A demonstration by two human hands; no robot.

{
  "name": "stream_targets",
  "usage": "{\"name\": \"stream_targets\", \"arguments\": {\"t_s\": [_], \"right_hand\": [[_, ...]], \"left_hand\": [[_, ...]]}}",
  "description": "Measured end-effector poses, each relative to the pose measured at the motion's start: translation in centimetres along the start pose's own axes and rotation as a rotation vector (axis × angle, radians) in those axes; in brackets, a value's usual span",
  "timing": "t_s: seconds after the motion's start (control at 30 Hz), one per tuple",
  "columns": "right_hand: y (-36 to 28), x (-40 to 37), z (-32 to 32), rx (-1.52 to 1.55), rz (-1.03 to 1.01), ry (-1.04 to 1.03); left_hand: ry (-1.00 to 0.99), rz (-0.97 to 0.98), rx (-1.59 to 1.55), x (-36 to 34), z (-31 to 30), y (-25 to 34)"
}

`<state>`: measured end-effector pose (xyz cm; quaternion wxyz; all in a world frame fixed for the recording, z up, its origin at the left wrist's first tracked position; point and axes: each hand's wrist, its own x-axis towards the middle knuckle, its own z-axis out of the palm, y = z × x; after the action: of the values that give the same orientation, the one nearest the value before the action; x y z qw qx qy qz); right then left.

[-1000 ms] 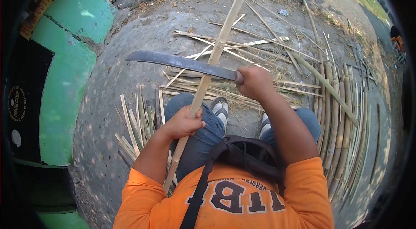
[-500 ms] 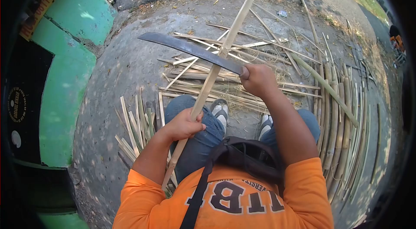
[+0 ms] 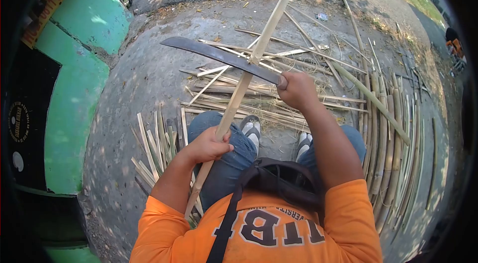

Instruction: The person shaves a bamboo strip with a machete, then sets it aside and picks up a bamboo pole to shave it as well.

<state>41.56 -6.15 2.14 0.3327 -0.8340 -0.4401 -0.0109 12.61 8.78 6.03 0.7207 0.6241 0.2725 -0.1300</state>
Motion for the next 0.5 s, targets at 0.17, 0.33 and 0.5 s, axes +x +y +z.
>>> {"name": "stream_targets", "arguments": {"t_s": [0.17,0.33,0.5], "right_hand": [[-2.2,-1.4,0.8,0.062,-0.166,-0.011],[-3.1,-1.2,0.2,-0.09,-0.156,-0.084],[2.1,1.4,-0.6,0.031,0.243,0.122]], "left_hand": [[0.014,0.032,-0.028,0.4,0.1,-0.6],[0.02,-0.012,0.013,0.1,0.2,-0.1],[0.029,-0.015,0.082,-0.2,0.1,-0.1]]}}
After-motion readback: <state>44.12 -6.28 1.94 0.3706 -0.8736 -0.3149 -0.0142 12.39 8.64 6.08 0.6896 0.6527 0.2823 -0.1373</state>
